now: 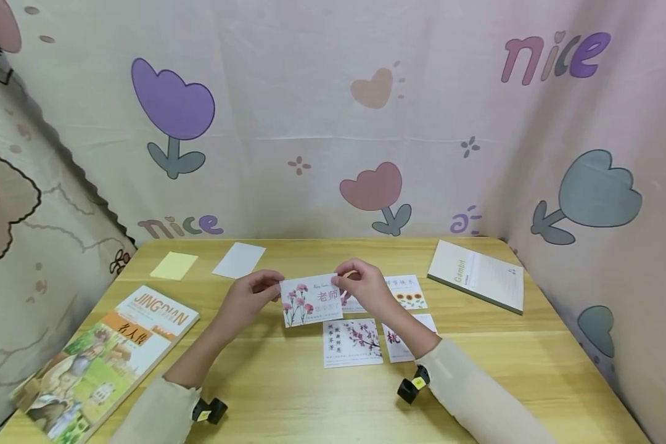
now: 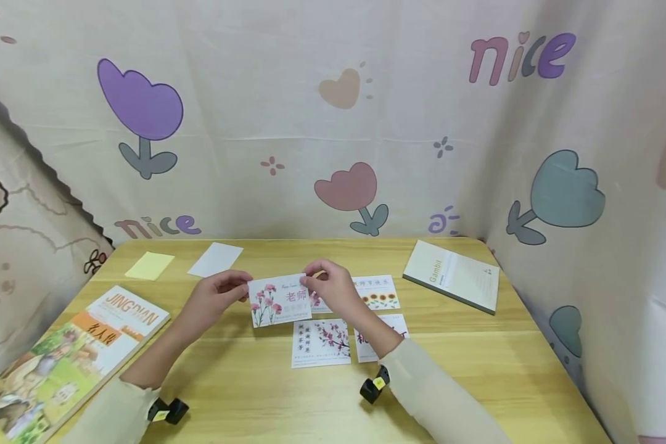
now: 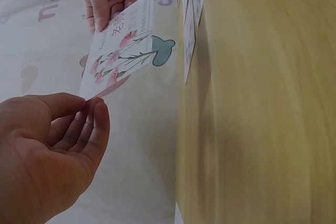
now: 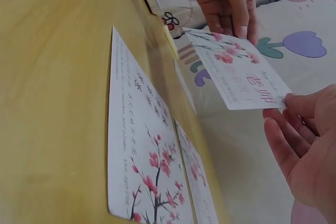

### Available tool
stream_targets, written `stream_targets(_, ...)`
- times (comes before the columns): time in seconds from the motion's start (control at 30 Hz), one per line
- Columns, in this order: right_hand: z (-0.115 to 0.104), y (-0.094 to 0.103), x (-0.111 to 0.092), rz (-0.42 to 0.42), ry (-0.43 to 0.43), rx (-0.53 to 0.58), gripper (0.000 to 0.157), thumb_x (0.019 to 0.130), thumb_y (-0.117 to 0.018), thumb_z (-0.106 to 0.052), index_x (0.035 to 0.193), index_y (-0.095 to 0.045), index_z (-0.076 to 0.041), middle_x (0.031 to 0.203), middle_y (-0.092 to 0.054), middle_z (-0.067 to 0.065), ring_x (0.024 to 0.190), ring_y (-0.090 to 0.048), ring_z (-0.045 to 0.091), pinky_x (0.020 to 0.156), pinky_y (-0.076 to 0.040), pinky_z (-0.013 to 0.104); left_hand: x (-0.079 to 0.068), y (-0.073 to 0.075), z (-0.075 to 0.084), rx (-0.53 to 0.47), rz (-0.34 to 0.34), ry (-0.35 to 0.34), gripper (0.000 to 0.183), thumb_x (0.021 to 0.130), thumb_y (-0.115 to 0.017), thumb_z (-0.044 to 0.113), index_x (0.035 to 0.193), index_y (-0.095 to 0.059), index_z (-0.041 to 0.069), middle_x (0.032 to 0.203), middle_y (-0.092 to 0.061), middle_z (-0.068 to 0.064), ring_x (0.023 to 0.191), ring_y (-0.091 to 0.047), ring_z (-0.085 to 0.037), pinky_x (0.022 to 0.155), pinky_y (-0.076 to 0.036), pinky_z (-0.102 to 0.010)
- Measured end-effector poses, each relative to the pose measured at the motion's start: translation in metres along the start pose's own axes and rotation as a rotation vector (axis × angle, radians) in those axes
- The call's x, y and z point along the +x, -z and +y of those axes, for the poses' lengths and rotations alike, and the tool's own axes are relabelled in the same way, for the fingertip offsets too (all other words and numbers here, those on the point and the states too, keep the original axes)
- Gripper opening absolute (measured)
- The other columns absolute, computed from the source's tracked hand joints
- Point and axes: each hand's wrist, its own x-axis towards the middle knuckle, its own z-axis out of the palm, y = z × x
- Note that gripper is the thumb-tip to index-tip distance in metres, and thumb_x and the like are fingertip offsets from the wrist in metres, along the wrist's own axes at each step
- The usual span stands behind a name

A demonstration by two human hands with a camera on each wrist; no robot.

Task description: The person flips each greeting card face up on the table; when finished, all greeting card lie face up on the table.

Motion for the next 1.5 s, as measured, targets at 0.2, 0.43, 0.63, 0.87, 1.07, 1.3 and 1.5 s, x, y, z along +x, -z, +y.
stream_targets(0.2, 0.003, -0.002, 0.01, -0.065, -0.042, 0.04, 0.022, 0.095, -0.07, -0.014, 0.115, -0.065, -0.006, 0.095, -0.07, 0.011, 0.075, -0.068, 0.024, 0.078, -0.057, 0.057, 0.004, 0.004, -0.006, -0.014, 0.007, -0.013, 0.023, 0.101, -0.061, 0.013, 0.12, -0.066, 0.003, 0.109, -0.067, -0.016, 0.095, -0.066, -0.022, 0.089, -0.057, -0.044)
stream_targets(0.43, 0.002, -0.004, 0.019, -0.113, -0.061, 0.043, 0.02, 0.098, -0.065, -0.013, 0.115, -0.066, -0.003, 0.091, -0.071, 0.011, 0.072, -0.067, 0.024, 0.079, -0.053, 0.065, 0.012, 0.01, -0.011, 0.013, 0.025, -0.017, 0.023, 0.101, -0.06, 0.013, 0.121, -0.066, 0.002, 0.109, -0.067, -0.017, 0.095, -0.068, -0.026, 0.088, -0.058, -0.045)
stream_targets(0.63, 0.005, -0.009, 0.029, -0.135, -0.096, -0.001, 0.015, 0.098, -0.066, -0.015, 0.109, -0.068, -0.005, 0.092, -0.071, 0.018, 0.077, -0.067, 0.036, 0.075, -0.055, 0.06, 0.018, 0.016, -0.02, 0.0, 0.013, 0.014, 0.028, 0.101, -0.06, 0.014, 0.124, -0.064, -0.001, 0.111, -0.068, -0.02, 0.094, -0.069, -0.025, 0.086, -0.058, -0.041)
stream_targets(0.87, 0.015, -0.022, 0.043, -0.167, -0.119, -0.084, 0.011, 0.097, -0.068, -0.014, 0.106, -0.07, -0.009, 0.098, -0.069, 0.021, 0.072, -0.062, 0.035, 0.054, -0.05, 0.036, 0.027, 0.026, -0.036, 0.039, 0.003, 0.056, 0.028, 0.101, -0.059, 0.01, 0.124, -0.064, -0.004, 0.113, -0.068, -0.02, 0.094, -0.064, -0.018, 0.084, -0.058, -0.032)
stream_targets(1.07, 0.017, -0.033, 0.052, -0.169, -0.118, -0.073, 0.015, 0.096, -0.067, -0.007, 0.111, -0.069, -0.003, 0.096, -0.068, 0.012, 0.069, -0.056, 0.025, 0.061, -0.047, 0.031, 0.033, 0.031, -0.05, 0.082, -0.016, 0.059, 0.026, 0.099, -0.058, 0.005, 0.121, -0.064, -0.008, 0.111, -0.067, -0.024, 0.091, -0.064, -0.019, 0.082, -0.058, -0.032)
stream_targets(1.3, 0.021, -0.035, 0.061, -0.161, -0.096, -0.103, 0.023, 0.096, -0.066, -0.004, 0.119, -0.068, 0.0, 0.098, -0.065, 0.01, 0.074, -0.058, 0.026, 0.063, -0.049, 0.027, 0.045, 0.032, -0.057, 0.09, -0.044, 0.059, 0.025, 0.099, -0.058, 0.005, 0.12, -0.065, -0.009, 0.108, -0.068, -0.024, 0.088, -0.066, -0.02, 0.08, -0.059, -0.033)
stream_targets(1.5, 0.028, -0.034, 0.068, -0.157, -0.097, -0.202, 0.021, 0.096, -0.067, -0.008, 0.117, -0.07, -0.006, 0.101, -0.064, 0.004, 0.081, -0.058, 0.019, 0.065, -0.05, 0.023, 0.058, 0.033, -0.06, 0.153, -0.091, 0.055, 0.024, 0.099, -0.058, 0.006, 0.118, -0.066, -0.007, 0.107, -0.069, -0.021, 0.087, -0.063, -0.019, 0.077, -0.056, -0.028)
